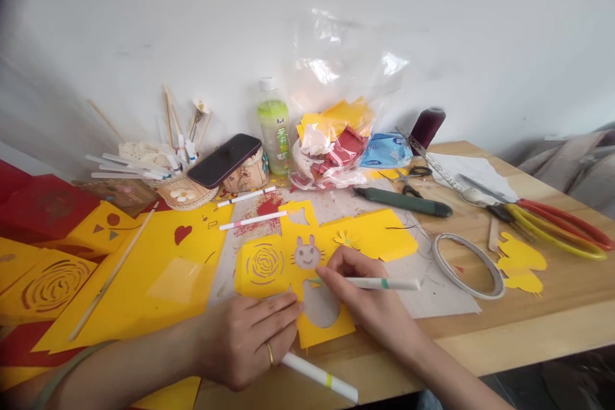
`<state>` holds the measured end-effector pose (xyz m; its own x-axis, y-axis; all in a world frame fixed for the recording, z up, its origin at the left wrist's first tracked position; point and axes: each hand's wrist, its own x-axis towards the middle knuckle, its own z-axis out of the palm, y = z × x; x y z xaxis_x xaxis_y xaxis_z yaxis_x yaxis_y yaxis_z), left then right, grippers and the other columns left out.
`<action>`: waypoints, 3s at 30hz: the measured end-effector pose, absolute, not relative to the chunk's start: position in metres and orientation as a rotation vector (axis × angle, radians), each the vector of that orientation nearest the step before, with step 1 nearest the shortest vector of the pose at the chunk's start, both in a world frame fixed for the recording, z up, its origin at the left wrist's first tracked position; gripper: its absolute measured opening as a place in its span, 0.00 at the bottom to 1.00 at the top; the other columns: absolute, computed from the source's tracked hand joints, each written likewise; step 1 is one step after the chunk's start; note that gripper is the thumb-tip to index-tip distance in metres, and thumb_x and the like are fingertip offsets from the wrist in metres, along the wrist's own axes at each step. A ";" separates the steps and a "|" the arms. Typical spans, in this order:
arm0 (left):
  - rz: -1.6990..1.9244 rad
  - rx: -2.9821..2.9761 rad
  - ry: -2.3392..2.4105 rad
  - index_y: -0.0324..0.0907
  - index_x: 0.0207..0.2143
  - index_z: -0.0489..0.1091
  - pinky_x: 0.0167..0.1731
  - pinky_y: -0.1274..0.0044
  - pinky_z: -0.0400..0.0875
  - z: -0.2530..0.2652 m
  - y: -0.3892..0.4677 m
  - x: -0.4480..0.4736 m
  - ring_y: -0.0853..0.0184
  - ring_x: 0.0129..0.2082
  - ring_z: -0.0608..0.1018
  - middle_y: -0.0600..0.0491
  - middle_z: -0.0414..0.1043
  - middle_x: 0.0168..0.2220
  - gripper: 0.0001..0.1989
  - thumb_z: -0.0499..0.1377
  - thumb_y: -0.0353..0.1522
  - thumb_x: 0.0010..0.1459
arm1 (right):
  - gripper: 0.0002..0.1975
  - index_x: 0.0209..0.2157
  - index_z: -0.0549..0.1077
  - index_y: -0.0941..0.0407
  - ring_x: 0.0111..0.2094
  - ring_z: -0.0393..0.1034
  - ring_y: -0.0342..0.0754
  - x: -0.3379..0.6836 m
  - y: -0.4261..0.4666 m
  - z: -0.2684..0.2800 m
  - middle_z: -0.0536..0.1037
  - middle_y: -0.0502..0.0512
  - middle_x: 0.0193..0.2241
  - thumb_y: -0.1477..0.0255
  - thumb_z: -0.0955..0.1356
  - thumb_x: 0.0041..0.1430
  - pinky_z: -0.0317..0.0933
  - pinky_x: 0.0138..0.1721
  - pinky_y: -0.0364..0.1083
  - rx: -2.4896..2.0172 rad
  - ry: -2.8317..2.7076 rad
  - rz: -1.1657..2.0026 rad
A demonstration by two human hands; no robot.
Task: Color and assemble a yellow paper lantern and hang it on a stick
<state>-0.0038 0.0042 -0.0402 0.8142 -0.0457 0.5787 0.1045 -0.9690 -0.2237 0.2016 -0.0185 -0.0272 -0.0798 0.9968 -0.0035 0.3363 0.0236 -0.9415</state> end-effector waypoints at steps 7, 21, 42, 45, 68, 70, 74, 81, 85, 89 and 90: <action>-0.869 -2.755 -0.034 0.32 0.29 0.72 0.28 0.75 0.77 -0.042 0.005 -0.005 0.60 0.36 0.79 0.43 0.77 0.34 0.12 0.49 0.25 0.58 | 0.11 0.22 0.58 0.55 0.21 0.53 0.40 0.204 -0.019 -0.036 0.59 0.45 0.19 0.71 0.64 0.54 0.48 0.21 0.40 -1.406 -1.575 1.065; -0.847 -2.737 -0.021 0.32 0.29 0.72 0.26 0.76 0.77 -0.039 0.005 -0.004 0.60 0.35 0.79 0.43 0.77 0.34 0.12 0.50 0.25 0.58 | 0.12 0.22 0.60 0.55 0.20 0.54 0.39 0.198 -0.019 -0.033 0.62 0.45 0.18 0.67 0.64 0.56 0.48 0.19 0.40 -1.411 -1.673 1.089; -0.815 -2.783 -0.034 0.32 0.29 0.72 0.30 0.74 0.78 -0.038 0.006 -0.006 0.61 0.36 0.79 0.42 0.77 0.35 0.13 0.48 0.25 0.59 | 0.11 0.23 0.60 0.55 0.21 0.54 0.40 0.201 -0.019 -0.037 0.62 0.45 0.19 0.68 0.64 0.57 0.48 0.20 0.40 -1.438 -1.702 1.093; -0.804 -2.799 -0.047 0.32 0.29 0.72 0.30 0.74 0.78 -0.039 0.005 -0.006 0.60 0.37 0.79 0.42 0.77 0.36 0.13 0.48 0.25 0.60 | 0.12 0.23 0.59 0.55 0.21 0.54 0.39 0.200 -0.019 -0.037 0.62 0.45 0.19 0.68 0.64 0.57 0.48 0.20 0.40 -1.435 -1.693 1.132; -0.658 -2.897 -0.253 0.37 0.32 0.68 0.28 0.77 0.76 -0.042 0.011 -0.012 0.64 0.38 0.77 0.45 0.73 0.42 0.08 0.50 0.28 0.57 | 0.12 0.23 0.60 0.55 0.20 0.53 0.40 0.198 -0.020 -0.033 0.62 0.45 0.19 0.67 0.64 0.57 0.47 0.19 0.40 -1.424 -1.678 1.154; -0.635 -2.901 -0.294 0.37 0.32 0.68 0.30 0.77 0.75 -0.044 0.011 -0.012 0.65 0.37 0.77 0.43 0.73 0.41 0.06 0.51 0.27 0.56 | 0.11 0.23 0.60 0.55 0.20 0.53 0.40 0.197 -0.020 -0.032 0.62 0.45 0.18 0.68 0.64 0.57 0.46 0.19 0.40 -1.443 -1.680 1.133; -0.628 -2.897 -0.296 0.37 0.32 0.67 0.33 0.77 0.75 -0.045 0.011 -0.012 0.65 0.39 0.76 0.45 0.73 0.41 0.05 0.52 0.26 0.55 | 0.11 0.21 0.58 0.54 0.20 0.52 0.40 0.197 -0.021 -0.030 0.60 0.45 0.18 0.70 0.64 0.55 0.46 0.18 0.40 -1.479 -1.677 1.064; -0.666 -2.808 -0.247 0.37 0.32 0.68 0.33 0.75 0.76 -0.043 0.010 -0.011 0.61 0.41 0.76 0.44 0.74 0.41 0.05 0.54 0.28 0.55 | 0.11 0.21 0.58 0.54 0.20 0.52 0.40 0.196 -0.021 -0.028 0.59 0.45 0.18 0.70 0.63 0.55 0.46 0.18 0.40 -1.495 -1.689 1.041; -0.676 -2.820 -0.240 0.37 0.32 0.68 0.32 0.75 0.76 -0.043 0.012 -0.012 0.61 0.41 0.77 0.45 0.75 0.41 0.05 0.54 0.28 0.55 | 0.11 0.21 0.57 0.54 0.20 0.52 0.40 0.196 -0.022 -0.027 0.59 0.45 0.17 0.70 0.63 0.55 0.46 0.19 0.40 -1.492 -1.693 1.030; -0.672 -2.840 -0.221 0.37 0.32 0.68 0.33 0.75 0.76 -0.043 0.014 -0.012 0.62 0.40 0.77 0.45 0.75 0.41 0.05 0.53 0.28 0.55 | 0.11 0.21 0.57 0.54 0.19 0.52 0.40 0.196 -0.021 -0.027 0.59 0.45 0.17 0.70 0.63 0.54 0.46 0.19 0.40 -1.510 -1.701 1.027; -0.665 -2.843 -0.219 0.37 0.32 0.68 0.34 0.75 0.76 -0.043 0.015 -0.012 0.62 0.41 0.77 0.45 0.75 0.41 0.05 0.53 0.28 0.55 | 0.11 0.21 0.57 0.54 0.19 0.52 0.40 0.196 -0.021 -0.027 0.59 0.45 0.17 0.71 0.63 0.54 0.46 0.19 0.40 -1.507 -1.706 1.029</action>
<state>-0.0117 0.0145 -0.0430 0.8870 0.0956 0.4517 0.1919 -0.9661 -0.1725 0.1960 -0.0210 -0.0272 -0.1445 0.9888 -0.0374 0.4944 0.0394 -0.8683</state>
